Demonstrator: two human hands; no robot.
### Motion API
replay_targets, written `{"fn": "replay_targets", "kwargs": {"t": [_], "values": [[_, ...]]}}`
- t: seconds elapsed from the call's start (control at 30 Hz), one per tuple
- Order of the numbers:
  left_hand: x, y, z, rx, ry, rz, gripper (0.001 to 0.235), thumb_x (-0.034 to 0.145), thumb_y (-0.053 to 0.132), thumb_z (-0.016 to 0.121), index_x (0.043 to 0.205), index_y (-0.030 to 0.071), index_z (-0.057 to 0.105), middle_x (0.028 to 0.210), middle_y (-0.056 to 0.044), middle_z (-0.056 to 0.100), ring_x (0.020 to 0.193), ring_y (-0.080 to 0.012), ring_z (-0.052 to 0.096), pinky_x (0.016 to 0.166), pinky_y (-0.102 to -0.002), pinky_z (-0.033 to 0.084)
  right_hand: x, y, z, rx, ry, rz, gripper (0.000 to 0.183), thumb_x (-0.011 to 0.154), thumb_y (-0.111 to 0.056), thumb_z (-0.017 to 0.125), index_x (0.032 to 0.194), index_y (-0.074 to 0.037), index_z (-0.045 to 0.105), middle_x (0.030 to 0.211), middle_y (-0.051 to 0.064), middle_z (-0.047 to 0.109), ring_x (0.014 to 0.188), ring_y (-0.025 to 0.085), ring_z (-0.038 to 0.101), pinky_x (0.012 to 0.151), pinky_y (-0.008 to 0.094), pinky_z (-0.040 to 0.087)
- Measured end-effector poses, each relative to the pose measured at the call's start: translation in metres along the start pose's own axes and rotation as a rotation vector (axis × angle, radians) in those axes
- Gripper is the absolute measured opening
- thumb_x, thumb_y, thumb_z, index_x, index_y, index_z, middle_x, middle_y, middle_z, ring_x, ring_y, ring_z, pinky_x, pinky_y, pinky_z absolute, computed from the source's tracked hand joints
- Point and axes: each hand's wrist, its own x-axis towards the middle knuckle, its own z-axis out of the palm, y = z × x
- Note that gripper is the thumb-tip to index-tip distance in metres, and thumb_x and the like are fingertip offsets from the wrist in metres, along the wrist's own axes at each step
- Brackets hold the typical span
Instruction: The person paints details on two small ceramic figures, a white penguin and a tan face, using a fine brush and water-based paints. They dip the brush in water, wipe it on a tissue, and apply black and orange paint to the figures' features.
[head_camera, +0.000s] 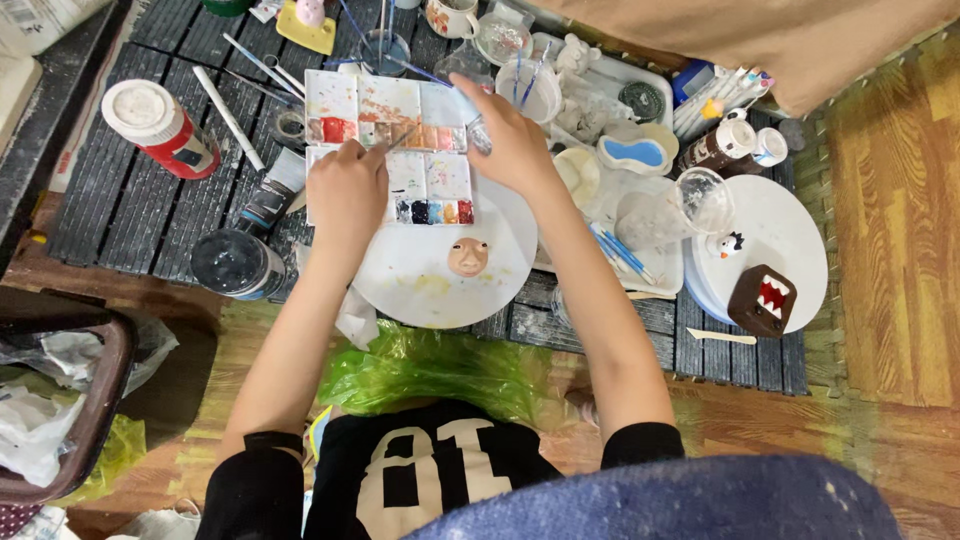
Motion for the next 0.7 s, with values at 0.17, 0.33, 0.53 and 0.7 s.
{"fn": "replay_targets", "kwargs": {"t": [0.17,0.33,0.53,0.7], "values": [[-0.011,0.003,-0.002,0.146,0.033,0.030,0.014,0.094,0.016,0.070,0.105,0.013,0.078,0.088,-0.005,0.063,0.077,-0.0253,0.064,0.069,-0.040,0.049,0.008,0.004,0.019,-0.080,-0.057,0.000,0.088,0.079,-0.015,0.077,0.156,-0.031,0.039,0.115,0.015,0.068,0.099,0.036,0.069,0.082,0.046,0.056],[-0.021,-0.005,-0.005,0.111,0.048,-0.001,0.015,0.094,0.017,0.070,0.107,0.013,0.077,0.092,-0.004,0.063,0.081,-0.0248,0.062,0.074,-0.042,0.043,0.011,0.007,0.031,-0.012,0.055,-0.142,0.079,0.090,-0.020,0.078,0.157,-0.030,0.038,0.117,0.016,0.065,0.103,0.038,0.067,0.082,0.045,0.056],[-0.024,-0.010,-0.011,0.052,0.071,-0.018,0.019,0.094,0.017,0.070,0.111,0.014,0.077,0.097,-0.004,0.064,0.085,-0.0236,0.063,0.081,-0.043,0.038,0.013,0.004,0.023,-0.021,0.012,-0.086,0.074,0.087,-0.022,0.076,0.153,-0.029,0.042,0.110,0.014,0.061,0.099,0.037,0.067,0.079,0.046,0.055],[-0.021,-0.007,-0.007,0.065,0.058,-0.010,0.019,0.093,0.016,0.071,0.110,0.015,0.079,0.098,-0.004,0.064,0.085,-0.0228,0.062,0.085,-0.045,0.037,0.011,0.003,0.024,-0.030,-0.002,-0.066,0.062,0.097,-0.029,0.076,0.151,-0.026,0.045,0.113,0.015,0.062,0.098,0.036,0.068,0.080,0.046,0.056]]}}
